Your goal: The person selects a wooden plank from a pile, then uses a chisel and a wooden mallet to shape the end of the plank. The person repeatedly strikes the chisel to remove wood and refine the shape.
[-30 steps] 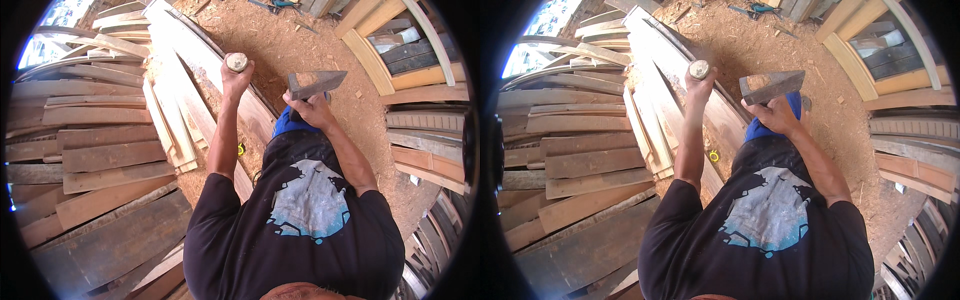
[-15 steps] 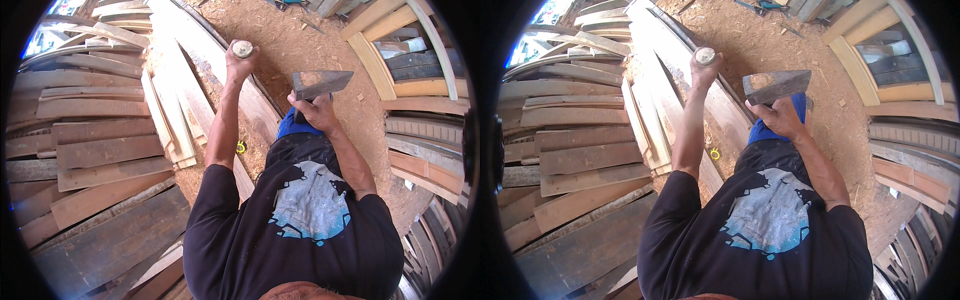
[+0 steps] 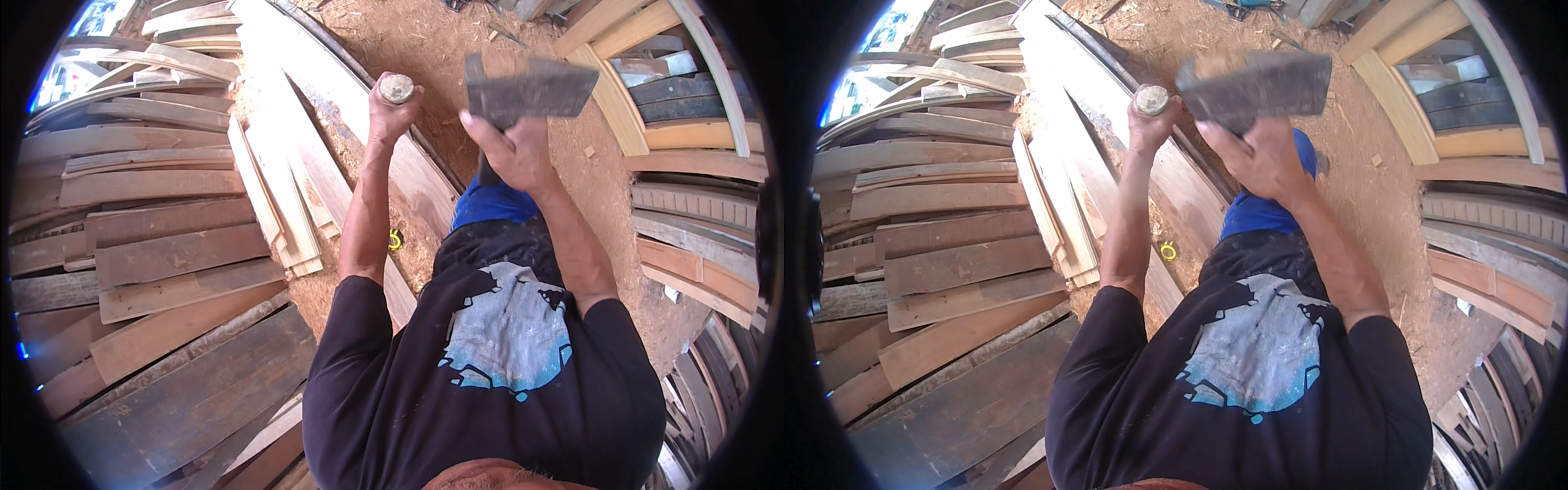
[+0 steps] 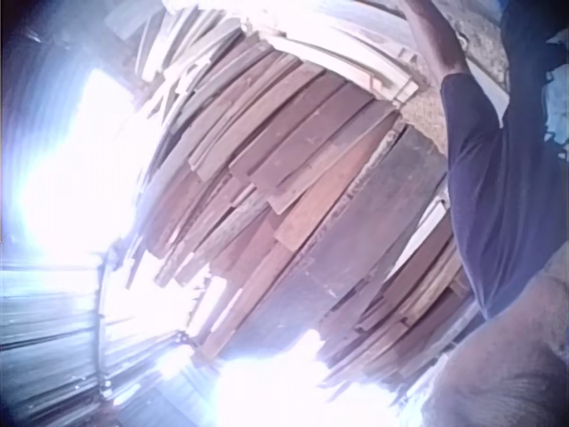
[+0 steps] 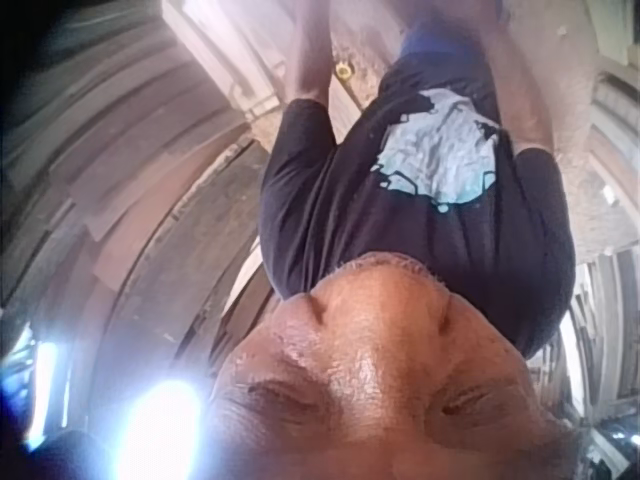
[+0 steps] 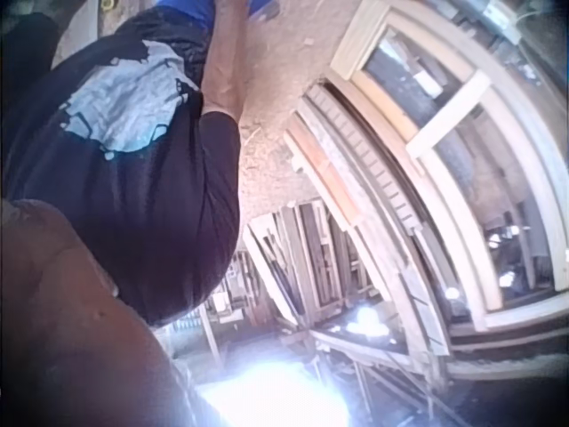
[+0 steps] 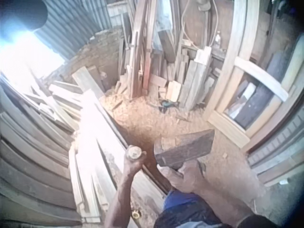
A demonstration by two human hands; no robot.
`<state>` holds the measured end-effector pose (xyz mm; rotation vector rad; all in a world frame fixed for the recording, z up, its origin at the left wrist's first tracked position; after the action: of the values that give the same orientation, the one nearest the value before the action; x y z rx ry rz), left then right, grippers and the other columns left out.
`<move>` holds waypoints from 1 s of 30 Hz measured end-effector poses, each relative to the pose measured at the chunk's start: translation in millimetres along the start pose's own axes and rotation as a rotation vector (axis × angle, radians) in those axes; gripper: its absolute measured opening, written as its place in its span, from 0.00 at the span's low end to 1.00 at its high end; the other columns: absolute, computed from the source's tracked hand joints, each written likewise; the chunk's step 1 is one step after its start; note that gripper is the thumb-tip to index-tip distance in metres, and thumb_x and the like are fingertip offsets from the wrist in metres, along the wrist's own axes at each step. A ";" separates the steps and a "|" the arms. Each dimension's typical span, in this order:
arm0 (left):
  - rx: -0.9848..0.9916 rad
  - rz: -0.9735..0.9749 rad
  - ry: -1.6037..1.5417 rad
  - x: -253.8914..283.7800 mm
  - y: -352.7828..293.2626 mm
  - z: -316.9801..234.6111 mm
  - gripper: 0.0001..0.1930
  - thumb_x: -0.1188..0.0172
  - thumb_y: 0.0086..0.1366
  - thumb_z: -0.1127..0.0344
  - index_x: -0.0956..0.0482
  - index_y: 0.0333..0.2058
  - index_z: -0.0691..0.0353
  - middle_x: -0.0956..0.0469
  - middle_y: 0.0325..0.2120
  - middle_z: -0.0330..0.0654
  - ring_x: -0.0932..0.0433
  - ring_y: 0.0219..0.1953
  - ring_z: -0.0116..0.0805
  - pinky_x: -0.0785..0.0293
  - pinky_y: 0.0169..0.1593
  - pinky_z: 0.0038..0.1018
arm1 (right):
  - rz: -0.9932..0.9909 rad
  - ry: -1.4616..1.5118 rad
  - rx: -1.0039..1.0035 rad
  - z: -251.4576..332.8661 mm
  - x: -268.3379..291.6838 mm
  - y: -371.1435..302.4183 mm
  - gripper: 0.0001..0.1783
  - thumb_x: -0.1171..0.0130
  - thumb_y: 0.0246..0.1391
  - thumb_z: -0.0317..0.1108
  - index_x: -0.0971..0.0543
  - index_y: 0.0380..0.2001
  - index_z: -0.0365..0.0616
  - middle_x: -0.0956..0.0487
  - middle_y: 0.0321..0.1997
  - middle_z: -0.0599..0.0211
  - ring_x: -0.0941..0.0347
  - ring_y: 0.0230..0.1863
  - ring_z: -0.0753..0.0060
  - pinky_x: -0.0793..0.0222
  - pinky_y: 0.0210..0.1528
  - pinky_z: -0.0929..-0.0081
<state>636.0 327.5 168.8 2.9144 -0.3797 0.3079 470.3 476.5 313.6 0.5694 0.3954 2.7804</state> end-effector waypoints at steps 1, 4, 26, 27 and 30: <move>0.015 0.011 -0.011 -1.6 0.8 2.8 0.12 0.29 0.55 0.69 0.27 0.31 0.60 0.24 0.25 0.32 0.26 0.29 0.20 0.27 0.35 0.22 | 0.022 -0.010 -0.013 -1.6 -1.7 11.9 0.11 0.34 0.54 0.35 0.22 0.35 0.40 0.21 0.32 0.69 0.27 0.34 0.75 0.30 0.40 0.73; 0.022 0.036 -0.078 -6.8 3.2 8.0 0.11 0.30 0.56 0.70 0.25 0.32 0.60 0.23 0.26 0.32 0.25 0.30 0.21 0.27 0.35 0.22 | 0.095 -0.218 0.058 -7.5 -25.7 53.1 0.14 0.38 0.55 0.39 0.19 0.39 0.40 0.18 0.29 0.59 0.22 0.31 0.58 0.26 0.40 0.65; 0.102 0.051 -0.036 -37.1 24.0 -2.0 0.11 0.31 0.56 0.70 0.27 0.31 0.60 0.23 0.24 0.31 0.25 0.28 0.19 0.27 0.34 0.21 | -0.014 0.044 -0.137 -37.4 40.4 51.8 0.15 0.35 0.53 0.35 0.18 0.42 0.37 0.16 0.40 0.56 0.21 0.40 0.63 0.27 0.47 0.68; 0.120 0.053 -0.040 -39.0 24.1 -1.5 0.11 0.31 0.56 0.70 0.27 0.31 0.60 0.23 0.24 0.31 0.25 0.28 0.19 0.27 0.34 0.21 | -0.026 0.081 -0.130 -38.2 44.0 52.1 0.15 0.35 0.53 0.35 0.18 0.42 0.37 0.16 0.40 0.57 0.21 0.40 0.65 0.27 0.47 0.69; 0.097 0.059 0.004 -41.7 25.2 -3.1 0.11 0.31 0.56 0.70 0.26 0.31 0.59 0.23 0.24 0.31 0.24 0.28 0.19 0.27 0.34 0.21 | -0.048 0.119 -0.116 -41.5 53.5 52.8 0.15 0.35 0.53 0.35 0.18 0.42 0.38 0.16 0.40 0.60 0.22 0.40 0.67 0.27 0.47 0.69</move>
<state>589.1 313.9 166.2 3.0005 -0.4630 0.3494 394.6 436.0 311.8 0.3635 0.2667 2.7768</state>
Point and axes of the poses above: each hand's wrist, its own y-axis towards the middle knuckle, its own x-axis out of the back of the hand, z = x × y, the point moved 8 cm from there along y, towards the middle knuckle
